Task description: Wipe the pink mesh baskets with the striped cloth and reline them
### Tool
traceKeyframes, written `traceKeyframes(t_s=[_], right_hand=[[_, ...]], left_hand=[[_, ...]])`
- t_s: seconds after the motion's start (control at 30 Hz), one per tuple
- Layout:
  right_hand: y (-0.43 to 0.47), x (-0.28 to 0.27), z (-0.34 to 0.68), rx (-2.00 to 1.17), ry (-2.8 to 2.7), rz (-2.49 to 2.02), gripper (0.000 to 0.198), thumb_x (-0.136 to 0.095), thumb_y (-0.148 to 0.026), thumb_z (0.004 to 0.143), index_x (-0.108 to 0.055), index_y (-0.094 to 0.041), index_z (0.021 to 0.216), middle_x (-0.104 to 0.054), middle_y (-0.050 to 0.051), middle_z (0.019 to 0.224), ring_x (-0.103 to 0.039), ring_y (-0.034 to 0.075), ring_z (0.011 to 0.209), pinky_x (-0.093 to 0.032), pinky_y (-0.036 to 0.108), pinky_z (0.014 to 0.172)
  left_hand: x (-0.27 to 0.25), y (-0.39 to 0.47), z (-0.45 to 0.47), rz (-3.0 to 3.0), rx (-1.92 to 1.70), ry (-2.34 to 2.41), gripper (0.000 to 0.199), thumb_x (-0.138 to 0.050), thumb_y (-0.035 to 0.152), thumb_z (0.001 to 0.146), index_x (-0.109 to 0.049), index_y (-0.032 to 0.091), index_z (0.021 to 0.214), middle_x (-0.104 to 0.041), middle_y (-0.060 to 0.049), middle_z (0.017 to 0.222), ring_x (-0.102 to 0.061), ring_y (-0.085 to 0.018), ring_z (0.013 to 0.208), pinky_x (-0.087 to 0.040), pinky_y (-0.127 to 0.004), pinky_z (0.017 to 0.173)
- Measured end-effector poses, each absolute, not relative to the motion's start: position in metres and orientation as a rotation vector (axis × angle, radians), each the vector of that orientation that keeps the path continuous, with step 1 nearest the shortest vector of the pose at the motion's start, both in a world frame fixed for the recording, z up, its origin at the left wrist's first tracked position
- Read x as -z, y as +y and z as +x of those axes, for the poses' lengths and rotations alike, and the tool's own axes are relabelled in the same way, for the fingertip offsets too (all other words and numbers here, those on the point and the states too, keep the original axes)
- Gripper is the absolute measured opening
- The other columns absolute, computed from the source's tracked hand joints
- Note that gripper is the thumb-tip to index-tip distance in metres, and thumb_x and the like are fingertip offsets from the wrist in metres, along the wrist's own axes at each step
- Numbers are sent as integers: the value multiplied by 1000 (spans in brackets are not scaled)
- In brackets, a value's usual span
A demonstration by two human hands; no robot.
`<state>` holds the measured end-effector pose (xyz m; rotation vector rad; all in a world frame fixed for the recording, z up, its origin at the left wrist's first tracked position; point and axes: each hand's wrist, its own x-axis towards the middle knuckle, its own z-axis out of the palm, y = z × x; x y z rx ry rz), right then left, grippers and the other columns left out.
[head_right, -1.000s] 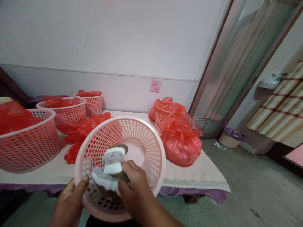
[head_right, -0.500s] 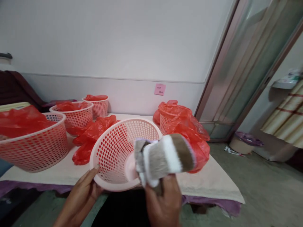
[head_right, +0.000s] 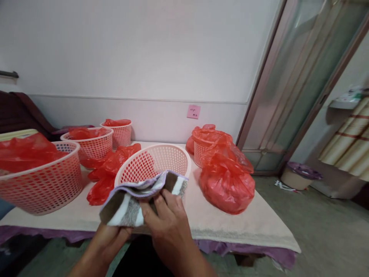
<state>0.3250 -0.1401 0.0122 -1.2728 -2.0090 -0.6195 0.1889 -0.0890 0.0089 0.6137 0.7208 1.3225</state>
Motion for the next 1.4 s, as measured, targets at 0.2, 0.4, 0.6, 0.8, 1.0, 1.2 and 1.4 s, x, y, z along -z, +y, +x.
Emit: traceKeyframes(t_s=[0.2,0.4,0.6,0.8,1.0,1.2,1.4], right_hand=[[-114,-11,366,582,-1984,-1438,34,-53,-19,89,-59,-21,122,-64,10,110,-53,27,99,-37,42,80],[-108,-1,393,377,-1852,-1366,49,-50,-4,74,-58,-20,120,-61,8,107,-51,26,101,-37,42,84],[-108,-2,391,117,-1701,-1147,45,-45,-4,73,-64,-23,109,-64,5,102,-54,22,98,-40,39,86],[-101,8,412,-368,-948,-1059,31,-51,-13,65,-66,-21,91,-62,-2,71,-55,13,63,-43,25,57],[-104,37,434,-783,-234,-946,39,-64,-18,49,-60,-19,88,-64,-5,63,-57,13,50,-45,23,45],[-113,45,427,-692,-275,-1049,46,-71,-28,56,-61,-19,100,-68,-2,69,-60,15,52,-48,25,44],[-132,9,357,-225,-1086,-1174,38,-59,-22,76,-62,-21,114,-67,7,105,-63,21,93,-54,34,79]], left_hand=[[9,-82,185,1063,-1018,934,28,-66,44,78,-59,18,87,-67,-4,80,-67,-19,72,-55,-32,64],[8,-58,162,2424,-1307,1170,34,-57,27,84,-52,17,117,-58,-13,118,-54,-28,114,-45,-47,97],[-23,-11,163,3160,-672,859,8,-51,21,88,-58,16,88,-64,-9,92,-57,-25,89,-46,-41,82],[-14,-8,162,3233,-641,767,23,-44,30,94,-56,20,78,-62,-4,76,-55,-20,70,-37,-33,65],[-15,-21,150,3055,-826,1005,31,-37,35,97,-51,20,73,-57,-1,68,-55,-17,64,-32,-28,59],[-34,-42,158,2277,-1082,1234,33,-42,46,93,-51,22,73,-51,3,65,-52,-16,63,-35,-27,60],[-17,-70,179,1722,-1119,1026,31,-49,49,88,-58,21,79,-52,4,65,-53,-15,63,-42,-25,58]])
